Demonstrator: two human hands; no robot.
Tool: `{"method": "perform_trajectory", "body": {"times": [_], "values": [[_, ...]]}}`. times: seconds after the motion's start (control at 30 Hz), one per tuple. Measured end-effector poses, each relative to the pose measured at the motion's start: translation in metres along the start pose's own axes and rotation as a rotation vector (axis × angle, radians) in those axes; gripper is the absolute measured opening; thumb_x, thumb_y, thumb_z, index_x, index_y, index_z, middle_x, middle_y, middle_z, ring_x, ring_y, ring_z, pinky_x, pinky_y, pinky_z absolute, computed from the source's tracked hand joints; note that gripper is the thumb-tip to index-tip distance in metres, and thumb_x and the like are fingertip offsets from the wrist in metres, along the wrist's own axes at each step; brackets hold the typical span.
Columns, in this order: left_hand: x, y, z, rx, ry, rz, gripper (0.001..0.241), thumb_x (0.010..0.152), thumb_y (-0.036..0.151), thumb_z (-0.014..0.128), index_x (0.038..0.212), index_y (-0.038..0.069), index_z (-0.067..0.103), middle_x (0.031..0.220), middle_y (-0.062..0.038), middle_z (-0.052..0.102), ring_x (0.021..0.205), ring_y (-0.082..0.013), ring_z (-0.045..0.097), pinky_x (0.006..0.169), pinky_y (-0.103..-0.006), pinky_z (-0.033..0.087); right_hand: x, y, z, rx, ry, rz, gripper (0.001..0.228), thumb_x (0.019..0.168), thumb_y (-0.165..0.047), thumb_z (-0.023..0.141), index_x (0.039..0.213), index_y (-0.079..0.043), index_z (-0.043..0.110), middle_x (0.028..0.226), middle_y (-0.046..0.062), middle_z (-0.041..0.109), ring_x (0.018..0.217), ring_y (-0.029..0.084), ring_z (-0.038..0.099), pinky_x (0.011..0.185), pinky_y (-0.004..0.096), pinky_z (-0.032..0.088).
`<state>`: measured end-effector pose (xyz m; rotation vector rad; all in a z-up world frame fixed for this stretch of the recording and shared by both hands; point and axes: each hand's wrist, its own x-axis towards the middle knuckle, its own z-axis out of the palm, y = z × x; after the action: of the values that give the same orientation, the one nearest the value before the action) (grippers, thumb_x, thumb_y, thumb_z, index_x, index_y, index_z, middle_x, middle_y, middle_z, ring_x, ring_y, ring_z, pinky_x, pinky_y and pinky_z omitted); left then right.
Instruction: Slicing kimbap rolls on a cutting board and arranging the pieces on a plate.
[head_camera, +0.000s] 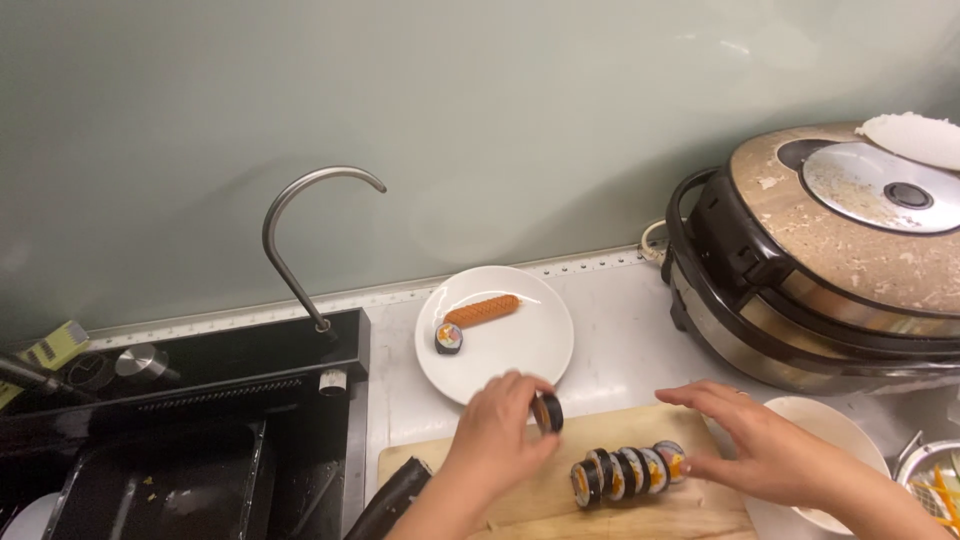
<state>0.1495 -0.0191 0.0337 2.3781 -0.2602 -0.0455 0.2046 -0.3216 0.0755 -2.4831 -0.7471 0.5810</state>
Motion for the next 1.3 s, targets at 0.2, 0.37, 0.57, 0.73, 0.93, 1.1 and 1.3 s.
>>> {"method": "perform_trajectory", "body": {"times": [0.2,0.37,0.57,0.73,0.93,1.1,1.3], "values": [[0.088,-0.04,0.005,0.039,0.186,-0.102,0.044,0.076,0.015,0.078,0.117,0.01,0.061,0.112,-0.01,0.06,0.109,-0.0294,0.061,0.092,-0.0426,0.051,0.007,0.012,0.002,0.029,0.078,0.131,0.064,0.083,-0.038,0.08,0.142,-0.027,0.06,0.14,-0.005,0.064,0.126,0.015,0.057,0.107,0.032,0.05],[0.137,-0.061,0.02,0.399,0.169,-0.036,0.047,0.07,0.009,0.079,0.115,0.01,0.067,0.116,-0.011,0.058,0.113,-0.0301,0.056,0.096,-0.0421,0.046,0.013,0.066,0.023,0.123,0.043,0.03,0.055,0.09,-0.034,0.075,0.142,-0.02,0.062,0.136,0.0,0.06,0.128,0.018,0.057,0.104,0.034,0.05],[0.163,-0.067,0.035,0.659,0.001,-0.018,0.034,0.077,0.01,0.077,0.11,0.007,0.071,0.117,-0.012,0.061,0.116,-0.0297,0.056,0.095,-0.0431,0.044,0.011,0.053,0.018,0.152,0.063,0.041,0.051,0.09,-0.032,0.075,0.139,-0.021,0.066,0.136,-0.002,0.061,0.125,0.016,0.059,0.102,0.032,0.051],[0.16,-0.032,0.005,0.677,-0.164,-0.089,0.036,0.079,0.019,0.081,0.111,0.007,0.072,0.12,-0.012,0.062,0.119,-0.0287,0.057,0.1,-0.0425,0.044,0.008,0.041,0.018,0.126,0.091,0.09,0.052,0.085,-0.029,0.078,0.136,-0.025,0.067,0.135,-0.003,0.062,0.122,0.015,0.06,0.101,0.031,0.055],[0.115,0.006,0.004,0.512,-0.048,-0.018,0.058,0.074,0.023,0.085,0.125,0.006,0.065,0.121,-0.013,0.058,0.118,-0.0288,0.054,0.1,-0.0433,0.042,0.001,0.063,0.04,0.047,0.102,-0.141,0.076,0.074,-0.023,0.088,0.145,-0.019,0.059,0.14,0.004,0.062,0.129,0.024,0.059,0.103,0.036,0.05],[0.035,0.033,0.027,0.215,-0.034,0.095,0.038,0.089,0.014,0.066,0.127,0.01,0.066,0.117,-0.011,0.059,0.115,-0.0279,0.056,0.099,-0.0449,0.044,-0.006,0.018,0.038,-0.034,0.111,-0.243,0.094,0.065,-0.02,0.091,0.15,-0.017,0.05,0.143,0.007,0.06,0.132,0.03,0.056,0.104,0.041,0.045],[-0.023,0.009,0.037,0.067,-0.266,-0.071,0.081,0.067,0.023,0.081,0.137,-0.002,0.048,0.125,-0.019,0.047,0.126,-0.0348,0.043,0.105,-0.0462,0.036,-0.008,-0.025,0.046,-0.008,0.113,-0.188,0.101,0.066,-0.027,0.093,0.152,-0.018,0.043,0.144,0.01,0.057,0.13,0.029,0.052,0.106,0.046,0.04]]}}
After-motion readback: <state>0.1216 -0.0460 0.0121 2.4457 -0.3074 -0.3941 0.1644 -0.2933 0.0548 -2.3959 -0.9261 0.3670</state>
